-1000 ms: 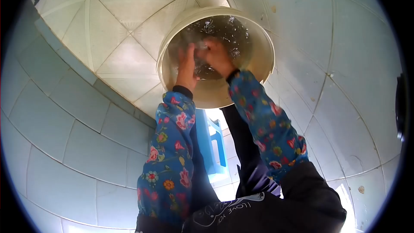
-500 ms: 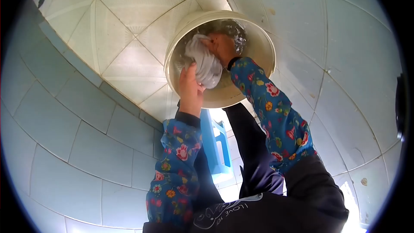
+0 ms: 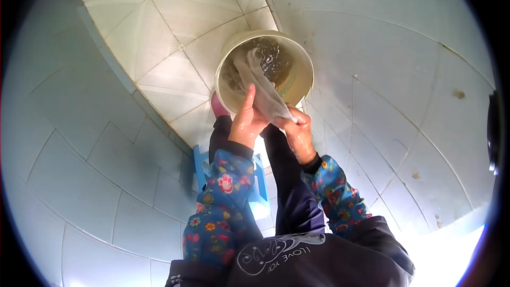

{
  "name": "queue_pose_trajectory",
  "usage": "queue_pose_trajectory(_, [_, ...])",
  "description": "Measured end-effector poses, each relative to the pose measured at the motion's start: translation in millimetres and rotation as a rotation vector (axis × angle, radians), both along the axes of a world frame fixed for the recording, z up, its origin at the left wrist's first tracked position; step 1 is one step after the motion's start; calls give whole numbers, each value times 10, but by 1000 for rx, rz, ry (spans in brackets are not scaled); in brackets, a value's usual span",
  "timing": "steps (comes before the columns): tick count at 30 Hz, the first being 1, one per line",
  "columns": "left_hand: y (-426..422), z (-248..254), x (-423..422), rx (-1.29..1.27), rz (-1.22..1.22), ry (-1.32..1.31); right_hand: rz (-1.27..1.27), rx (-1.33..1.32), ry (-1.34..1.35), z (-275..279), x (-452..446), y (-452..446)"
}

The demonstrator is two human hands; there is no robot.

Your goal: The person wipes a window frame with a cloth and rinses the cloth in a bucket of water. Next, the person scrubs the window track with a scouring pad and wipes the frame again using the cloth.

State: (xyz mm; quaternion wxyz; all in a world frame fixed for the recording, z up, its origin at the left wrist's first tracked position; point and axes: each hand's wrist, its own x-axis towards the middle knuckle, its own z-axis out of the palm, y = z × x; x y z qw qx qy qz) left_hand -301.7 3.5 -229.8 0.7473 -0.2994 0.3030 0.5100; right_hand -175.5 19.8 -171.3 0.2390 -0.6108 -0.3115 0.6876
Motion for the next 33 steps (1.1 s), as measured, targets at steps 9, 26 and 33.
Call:
queue_pose_trajectory(9, [128, 316, -133, -56, -129, 4, 310, 190, 202, 1530, 175, -2])
queue_pose_trajectory(26, [-127, 98, -45, 141, -40, -530, -437, -549, 818, -309, 32, 548])
queue_pose_trajectory(33, [-479, 278, -95, 153, -90, -369, -95, -433, 443, -533, 124, 672])
